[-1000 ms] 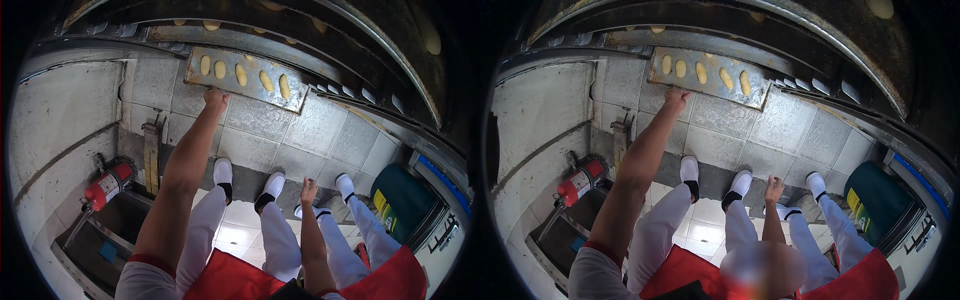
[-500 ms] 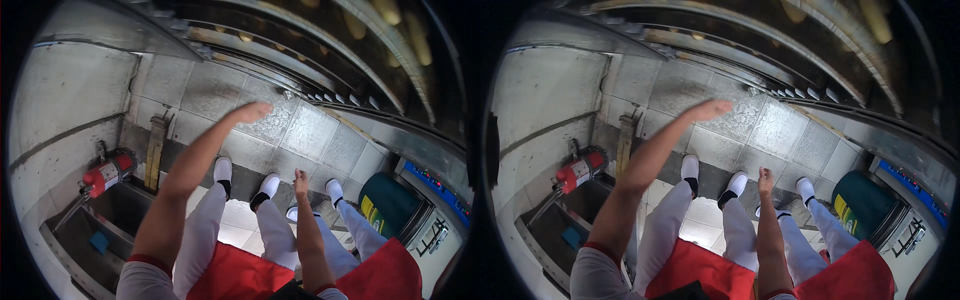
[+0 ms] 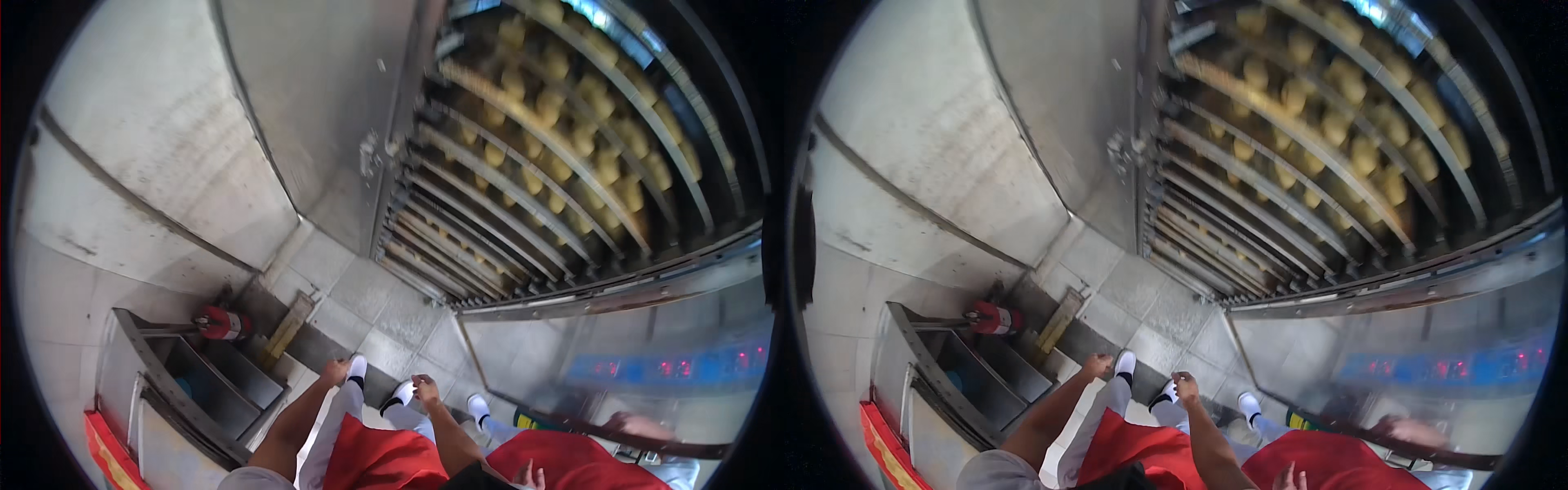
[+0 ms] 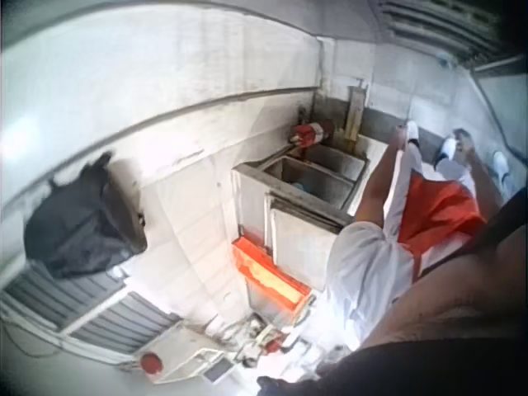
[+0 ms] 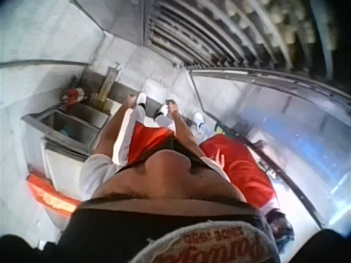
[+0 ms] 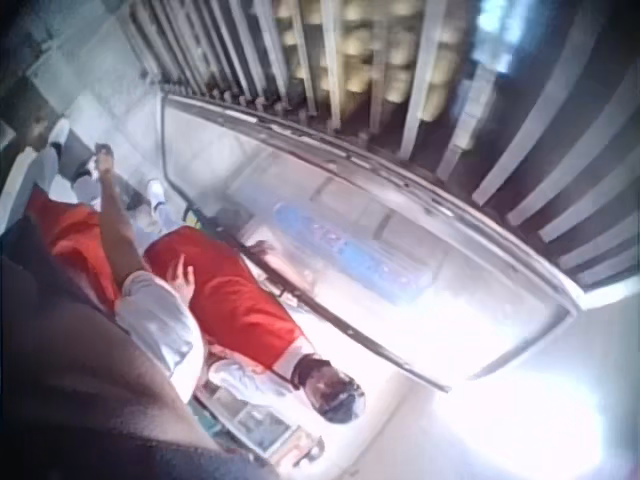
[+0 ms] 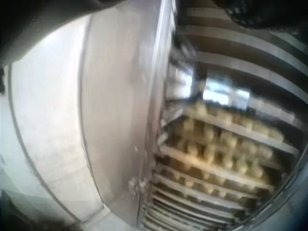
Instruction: The person coats dough pieces in yellow powder, places them onto metal trays, and slides the trays into a large industrial oven rack.
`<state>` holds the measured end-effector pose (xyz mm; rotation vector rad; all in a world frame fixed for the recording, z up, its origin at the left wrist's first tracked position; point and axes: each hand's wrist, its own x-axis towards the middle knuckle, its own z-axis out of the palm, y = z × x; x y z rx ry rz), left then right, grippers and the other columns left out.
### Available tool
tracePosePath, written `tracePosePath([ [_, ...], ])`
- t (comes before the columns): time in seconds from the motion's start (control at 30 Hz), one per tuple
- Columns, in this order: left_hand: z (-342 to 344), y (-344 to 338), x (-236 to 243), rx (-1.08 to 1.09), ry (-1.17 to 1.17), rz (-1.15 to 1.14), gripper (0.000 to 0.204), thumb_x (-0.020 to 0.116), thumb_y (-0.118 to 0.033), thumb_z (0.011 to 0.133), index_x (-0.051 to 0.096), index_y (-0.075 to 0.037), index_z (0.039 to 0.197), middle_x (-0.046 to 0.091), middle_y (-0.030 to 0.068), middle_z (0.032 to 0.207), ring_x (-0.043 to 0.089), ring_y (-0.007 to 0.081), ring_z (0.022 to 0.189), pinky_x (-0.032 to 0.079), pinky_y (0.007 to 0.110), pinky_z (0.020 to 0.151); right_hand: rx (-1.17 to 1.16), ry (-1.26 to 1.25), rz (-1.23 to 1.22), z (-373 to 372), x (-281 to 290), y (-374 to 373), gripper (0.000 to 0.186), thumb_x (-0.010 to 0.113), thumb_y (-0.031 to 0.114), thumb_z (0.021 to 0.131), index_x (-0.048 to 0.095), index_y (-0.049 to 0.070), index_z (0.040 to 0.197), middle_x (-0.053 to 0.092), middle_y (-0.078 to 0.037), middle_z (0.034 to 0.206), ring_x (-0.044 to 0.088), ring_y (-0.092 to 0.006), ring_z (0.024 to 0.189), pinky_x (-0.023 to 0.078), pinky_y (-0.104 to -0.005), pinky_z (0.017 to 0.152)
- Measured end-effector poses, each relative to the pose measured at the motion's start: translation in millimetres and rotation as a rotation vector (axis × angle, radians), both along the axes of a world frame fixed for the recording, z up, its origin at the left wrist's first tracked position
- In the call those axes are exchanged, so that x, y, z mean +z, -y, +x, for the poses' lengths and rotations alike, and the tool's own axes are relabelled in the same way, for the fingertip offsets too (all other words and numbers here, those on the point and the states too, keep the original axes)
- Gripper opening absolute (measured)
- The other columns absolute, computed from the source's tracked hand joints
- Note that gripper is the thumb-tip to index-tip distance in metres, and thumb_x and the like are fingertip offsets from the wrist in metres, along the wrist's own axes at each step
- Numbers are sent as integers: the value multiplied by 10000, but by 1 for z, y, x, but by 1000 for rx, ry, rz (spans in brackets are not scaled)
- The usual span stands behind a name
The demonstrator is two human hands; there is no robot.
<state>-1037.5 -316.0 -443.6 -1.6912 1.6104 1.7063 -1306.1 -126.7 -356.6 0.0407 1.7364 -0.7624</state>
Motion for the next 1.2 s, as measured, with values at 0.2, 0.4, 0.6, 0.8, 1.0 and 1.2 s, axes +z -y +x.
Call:
tracePosePath([
  [0.2, -203, 188, 314, 151, -253, -1141, 938, 740, -290, 772, 184, 52, 1445, 126, 291, 1506, 176, 456, 1379, 195, 465, 1147, -159, -36, -148, -5, 111, -23, 331, 623, 364, 879, 591, 91, 1063, 600, -55, 871, 564, -157, 687, 480, -321, 583],
  [0.4, -295, 281, 472, -407, 146, -1679, 778, 621, -100, 830, 214, -124, 1492, 50, 272, 1533, 108, 494, 1397, 237, 636, 1075, 354, -450, -3, 36, 84, -125, 366, 636, 372, 849, 671, 52, 1025, 641, -43, 712, 596, -148, 614, 475, -299, 546],
  [0.6, -325, 300, 458, -284, 41, -1685, 679, 497, -72, 898, 200, -162, 1502, 12, 254, 1549, 133, 547, 1371, 330, 579, 1059, 524, -521, 4, 73, 78, -221, 428, 623, 412, 850, 669, 60, 1090, 705, -139, 856, 681, -235, 771, 523, -343, 685],
  [0.8, -293, 296, 474, -198, -68, -1677, 709, 477, -36, 893, 133, -136, 1506, 11, 255, 1546, 379, 579, 1231, 467, 513, 973, 427, -396, 17, 85, 106, -209, 396, 613, 394, 857, 679, 63, 1064, 705, -138, 868, 674, -240, 797, 515, -355, 715],
  [1.0, -196, 236, 469, -7, -343, -1337, 692, 466, 13, 872, 149, -58, 1483, 195, 227, 1520, 514, 443, 1156, 471, 452, 962, 387, -346, 11, 99, 121, -210, 366, 602, 375, 864, 689, 65, 1038, 704, -136, 881, 666, -246, 823, 507, -367, 746],
  [1.2, -85, 260, 479, -140, -242, -1199, 646, 679, -231, 795, 406, 7, 1330, 421, 254, 1346, 543, 427, 1079, 456, 452, 940, 392, -352, -54, 108, 133, -199, 339, 591, 356, 872, 698, 67, 1012, 704, -135, 894, 659, -252, 849, 498, -379, 776],
])
